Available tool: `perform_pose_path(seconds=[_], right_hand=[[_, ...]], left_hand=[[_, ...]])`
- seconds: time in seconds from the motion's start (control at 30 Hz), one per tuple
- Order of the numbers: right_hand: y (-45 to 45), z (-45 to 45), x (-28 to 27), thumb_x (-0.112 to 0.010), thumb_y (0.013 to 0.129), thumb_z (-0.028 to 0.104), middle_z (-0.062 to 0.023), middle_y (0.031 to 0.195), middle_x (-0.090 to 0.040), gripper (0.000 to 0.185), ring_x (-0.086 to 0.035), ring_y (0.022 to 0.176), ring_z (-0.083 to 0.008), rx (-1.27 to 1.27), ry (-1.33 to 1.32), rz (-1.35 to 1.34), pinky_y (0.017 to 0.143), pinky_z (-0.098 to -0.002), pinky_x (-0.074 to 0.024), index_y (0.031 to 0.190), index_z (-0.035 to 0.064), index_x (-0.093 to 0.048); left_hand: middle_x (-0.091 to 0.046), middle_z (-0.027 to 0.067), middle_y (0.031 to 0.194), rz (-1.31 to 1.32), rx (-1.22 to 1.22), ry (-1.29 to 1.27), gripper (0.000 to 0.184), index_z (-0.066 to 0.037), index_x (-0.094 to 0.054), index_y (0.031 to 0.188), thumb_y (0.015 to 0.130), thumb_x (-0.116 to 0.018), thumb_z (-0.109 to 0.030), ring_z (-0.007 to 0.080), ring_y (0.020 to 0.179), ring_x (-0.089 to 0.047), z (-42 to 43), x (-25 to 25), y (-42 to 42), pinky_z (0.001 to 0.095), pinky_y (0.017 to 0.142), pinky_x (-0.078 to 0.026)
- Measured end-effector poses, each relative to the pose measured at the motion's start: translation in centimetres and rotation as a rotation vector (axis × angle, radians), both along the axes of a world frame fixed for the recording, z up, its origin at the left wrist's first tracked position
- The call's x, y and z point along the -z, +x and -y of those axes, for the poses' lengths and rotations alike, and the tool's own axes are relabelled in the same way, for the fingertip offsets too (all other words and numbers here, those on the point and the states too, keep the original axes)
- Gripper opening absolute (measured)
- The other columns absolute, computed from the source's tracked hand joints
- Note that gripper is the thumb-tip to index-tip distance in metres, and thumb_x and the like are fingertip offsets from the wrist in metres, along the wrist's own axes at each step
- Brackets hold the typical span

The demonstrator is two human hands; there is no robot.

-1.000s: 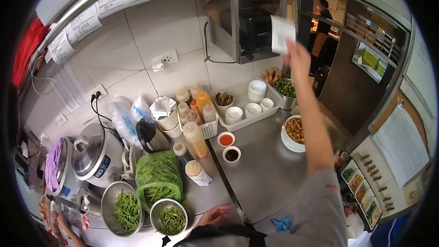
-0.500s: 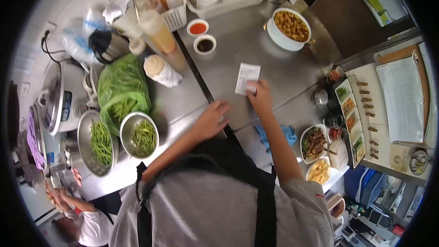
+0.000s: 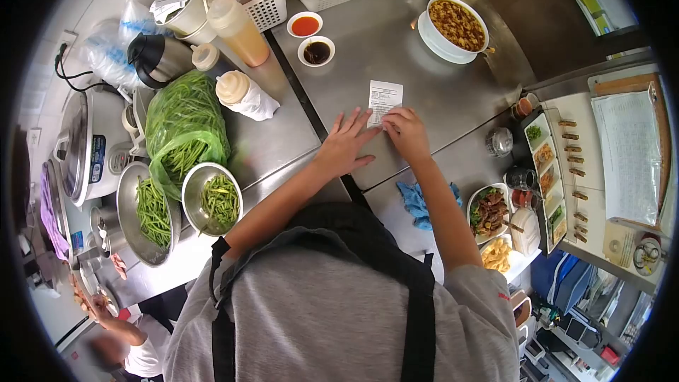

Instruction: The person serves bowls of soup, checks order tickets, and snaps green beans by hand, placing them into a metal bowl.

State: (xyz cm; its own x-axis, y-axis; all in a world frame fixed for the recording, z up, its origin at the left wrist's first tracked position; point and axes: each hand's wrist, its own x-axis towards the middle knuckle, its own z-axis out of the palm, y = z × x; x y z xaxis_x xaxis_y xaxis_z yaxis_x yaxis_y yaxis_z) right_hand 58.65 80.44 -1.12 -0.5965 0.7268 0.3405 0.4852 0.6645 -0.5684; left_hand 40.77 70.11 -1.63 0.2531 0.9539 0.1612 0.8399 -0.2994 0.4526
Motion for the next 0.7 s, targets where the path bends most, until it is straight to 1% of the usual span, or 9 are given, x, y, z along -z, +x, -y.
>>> perform_pose_path(seconds=[0.13,0.23,0.33,0.43,0.53,0.63,0.7], right_hand=[[-0.9,0.0,-0.4,-0.073,0.073,0.012,-0.0067,0.086,-0.064,0.01,-0.059,0.092,-0.0275,0.018,0.084,0.071,0.082,-0.0385,-0.0472,0.081,0.0075,-0.069],[-2.7,-0.1,0.0,-0.074,0.071,0.014,-0.006,0.082,-0.064,0.01,-0.058,0.09,-0.0273,0.026,0.114,0.083,0.083,-0.0395,-0.046,0.077,0.0083,-0.068],[-3.2,-0.2,-0.1,-0.075,0.07,0.013,-0.0063,0.081,-0.065,0.009,-0.058,0.092,-0.0272,0.032,0.053,0.161,0.084,-0.0405,-0.0456,0.074,0.0091,-0.068],[-0.3,-0.8,0.0,-0.074,0.069,0.012,-0.0065,0.077,-0.064,0.008,-0.061,0.085,-0.028,0.08,-0.011,0.162,0.078,-0.0407,-0.048,0.072,0.0086,-0.068],[3.3,-1.8,-0.2,-0.074,0.072,0.013,-0.0085,0.077,-0.067,0.01,-0.064,0.074,-0.026,0.209,-0.055,0.254,0.07,-0.0379,-0.0507,0.076,0.0054,-0.069],[4.7,-1.8,-0.1,-0.072,0.078,0.017,-0.0116,0.082,-0.071,0.018,-0.067,0.071,-0.0213,0.292,-0.383,0.088,0.066,-0.0327,-0.0517,0.089,0.0025,-0.071],[3.9,-1.4,0.7,-0.07,0.082,0.021,-0.0135,0.086,-0.071,0.025,-0.067,0.075,-0.0183,0.355,-0.462,-0.004,0.068,-0.0303,-0.0514,0.097,0.0016,-0.071]], left_hand=[[-0.027,0.0118,0.152,0.007,-0.003,0.026,0.067,-0.019,-0.049,0.135,0.078,-0.069,-0.046,0.0348,0.141,-0.023,0.1,0.2,-0.1,0.0585,0.112,-0.019],[-0.026,0.0098,0.152,-0.037,-0.001,-0.019,0.065,-0.02,-0.051,0.134,0.078,-0.068,-0.047,0.0358,0.141,-0.021,0.1,0.2,-0.4,0.0616,0.111,-0.017],[-0.025,0.0086,0.152,-0.04,-0.012,-0.009,0.063,-0.022,-0.051,0.134,0.078,-0.067,-0.048,0.0366,0.141,-0.02,0.1,0.2,-0.5,0.0636,0.11,-0.017],[-0.025,0.008,0.152,0.0,-0.022,-0.015,0.064,-0.025,-0.051,0.135,0.078,-0.068,-0.049,0.0371,0.141,-0.02,0.3,0.0,-0.4,0.0646,0.11,-0.017],[-0.025,0.0083,0.152,0.006,-0.032,-0.017,0.065,-0.026,-0.052,0.135,0.076,-0.068,-0.049,0.0362,0.141,-0.02,0.3,0.1,-0.3,0.063,0.111,-0.014],[-0.025,0.0082,0.152,0.017,-0.03,-0.021,0.066,-0.026,-0.051,0.136,0.076,-0.068,-0.049,0.0371,0.141,-0.019,0.2,0.3,-0.3,0.0631,0.111,-0.014],[-0.026,0.0084,0.153,0.021,-0.032,-0.033,0.066,-0.026,-0.05,0.136,0.076,-0.068,-0.048,0.0376,0.141,-0.018,0.4,0.2,-0.1,0.0629,0.111,-0.014]])
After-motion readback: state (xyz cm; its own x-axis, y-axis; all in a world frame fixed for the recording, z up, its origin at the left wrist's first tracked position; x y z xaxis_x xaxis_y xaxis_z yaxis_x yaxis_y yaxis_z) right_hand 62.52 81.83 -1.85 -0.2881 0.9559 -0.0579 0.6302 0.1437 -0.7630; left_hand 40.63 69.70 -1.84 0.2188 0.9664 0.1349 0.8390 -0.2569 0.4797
